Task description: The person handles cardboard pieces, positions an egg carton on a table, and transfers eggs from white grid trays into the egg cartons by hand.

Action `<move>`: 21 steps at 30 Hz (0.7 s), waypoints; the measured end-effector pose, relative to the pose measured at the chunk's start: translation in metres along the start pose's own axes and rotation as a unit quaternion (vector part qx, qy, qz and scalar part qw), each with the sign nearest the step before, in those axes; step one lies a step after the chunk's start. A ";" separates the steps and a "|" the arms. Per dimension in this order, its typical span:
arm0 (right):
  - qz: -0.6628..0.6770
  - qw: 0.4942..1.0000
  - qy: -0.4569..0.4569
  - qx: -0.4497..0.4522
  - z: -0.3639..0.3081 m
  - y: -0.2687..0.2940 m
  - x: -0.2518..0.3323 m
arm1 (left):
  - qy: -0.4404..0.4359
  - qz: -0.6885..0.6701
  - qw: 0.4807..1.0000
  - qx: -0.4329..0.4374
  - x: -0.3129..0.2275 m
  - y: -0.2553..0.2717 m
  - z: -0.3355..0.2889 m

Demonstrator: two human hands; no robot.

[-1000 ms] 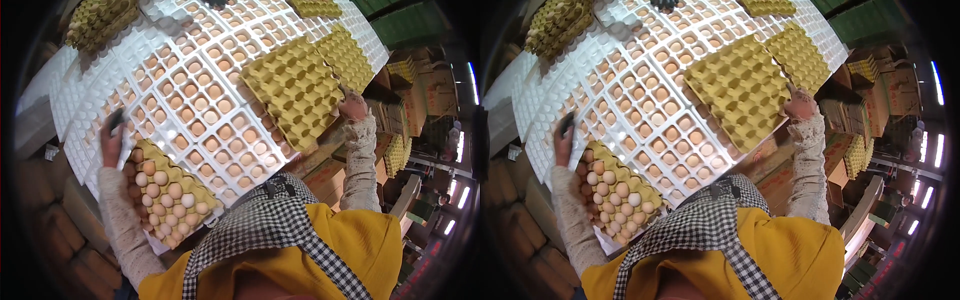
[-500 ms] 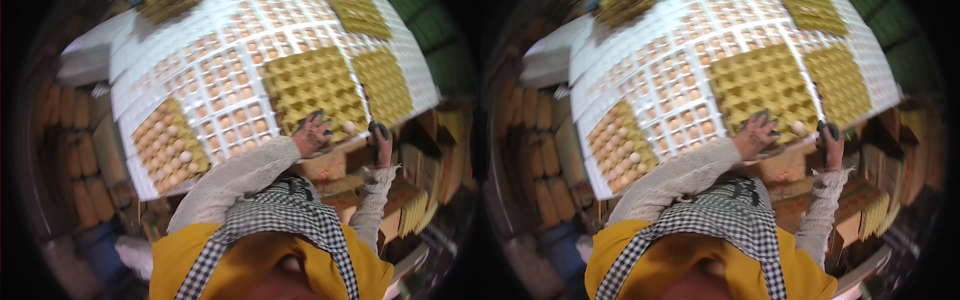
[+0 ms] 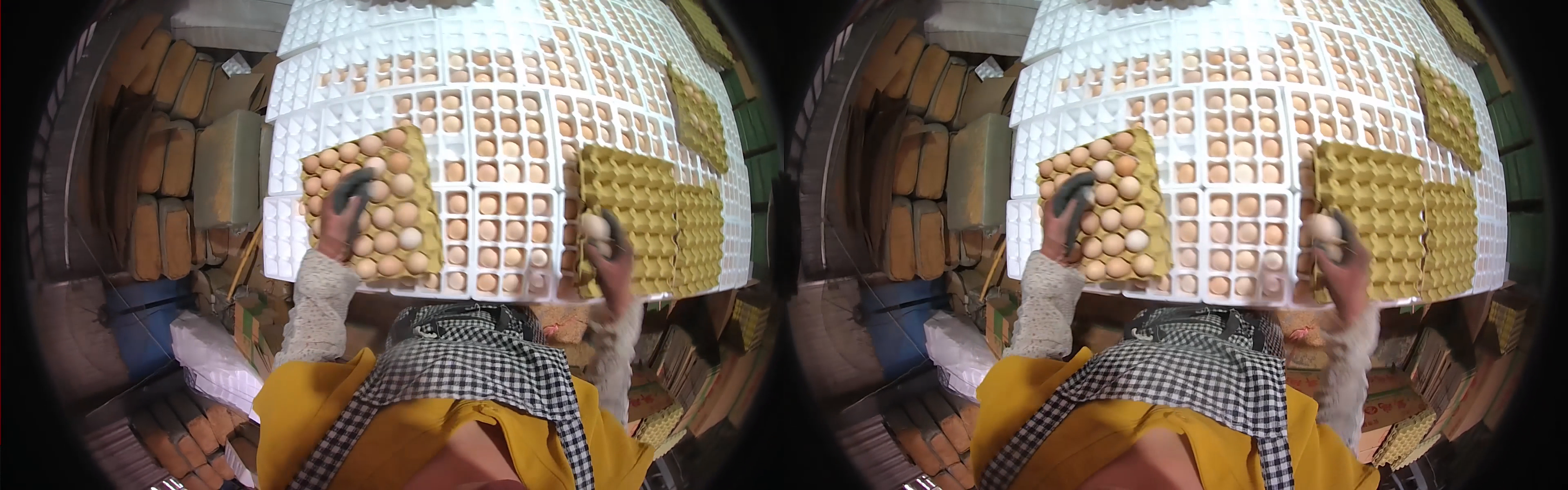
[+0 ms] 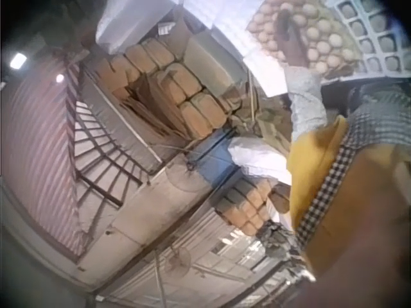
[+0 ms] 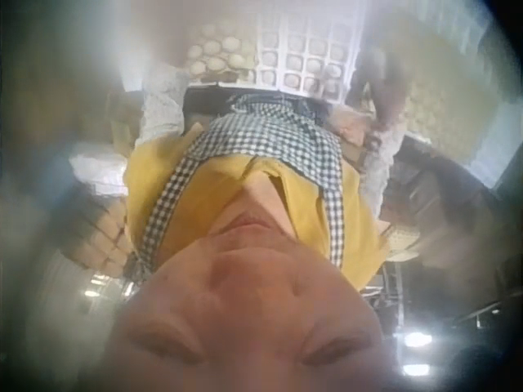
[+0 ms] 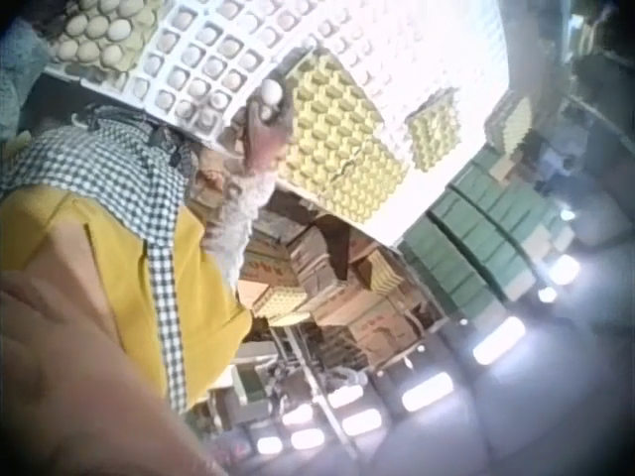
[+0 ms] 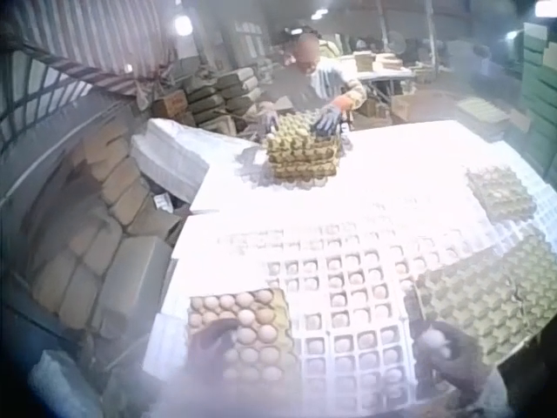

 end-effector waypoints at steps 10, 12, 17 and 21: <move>-0.467 0.866 -0.017 0.178 0.154 -0.275 -0.011 | -0.070 0.301 0.948 -0.074 0.077 0.221 0.170; -0.435 0.896 -0.018 0.092 0.152 -0.266 0.015 | -0.121 0.468 0.872 -0.074 0.106 0.221 0.234; 0.043 0.984 -0.032 0.168 0.170 -0.302 0.108 | 0.140 0.677 0.706 -0.154 0.134 0.248 0.335; -0.171 0.937 0.110 0.283 0.213 -0.398 0.162 | 0.250 0.572 0.776 -0.088 0.190 0.270 0.347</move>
Point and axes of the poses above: each hand's wrist, its own z-axis towards the middle knuckle, its own y-axis out of the back of the hand, x = y × z, the point moved 2 cm from there along z, towards the middle knuckle, and after that the axes turned 4 degrees about -y, right-handed, at the moved point
